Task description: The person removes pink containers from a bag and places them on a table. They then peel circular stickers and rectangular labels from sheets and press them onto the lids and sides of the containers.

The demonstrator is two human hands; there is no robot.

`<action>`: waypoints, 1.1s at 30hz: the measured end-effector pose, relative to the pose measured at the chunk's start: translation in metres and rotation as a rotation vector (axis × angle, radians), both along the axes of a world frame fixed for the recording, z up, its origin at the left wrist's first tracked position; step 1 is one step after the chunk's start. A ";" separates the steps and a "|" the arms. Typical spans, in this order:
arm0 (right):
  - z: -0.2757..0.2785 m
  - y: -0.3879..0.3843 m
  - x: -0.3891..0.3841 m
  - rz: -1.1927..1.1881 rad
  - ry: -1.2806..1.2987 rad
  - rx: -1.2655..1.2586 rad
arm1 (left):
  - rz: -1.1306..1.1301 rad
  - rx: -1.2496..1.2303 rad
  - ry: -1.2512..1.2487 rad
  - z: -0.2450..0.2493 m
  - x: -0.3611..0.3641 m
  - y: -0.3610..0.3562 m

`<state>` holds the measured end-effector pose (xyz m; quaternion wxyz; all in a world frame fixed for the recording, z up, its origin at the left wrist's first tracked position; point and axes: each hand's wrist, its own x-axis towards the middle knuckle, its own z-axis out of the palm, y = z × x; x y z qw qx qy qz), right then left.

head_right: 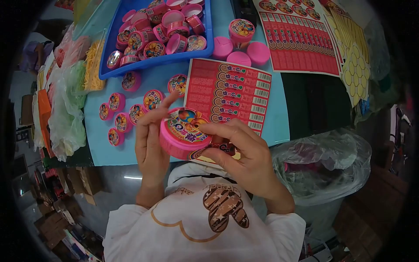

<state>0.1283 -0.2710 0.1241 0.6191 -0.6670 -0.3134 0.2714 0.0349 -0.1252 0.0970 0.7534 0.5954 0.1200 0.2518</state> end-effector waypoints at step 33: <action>-0.018 0.019 0.000 0.039 0.133 0.173 | -0.137 -0.714 0.065 -0.005 -0.005 0.001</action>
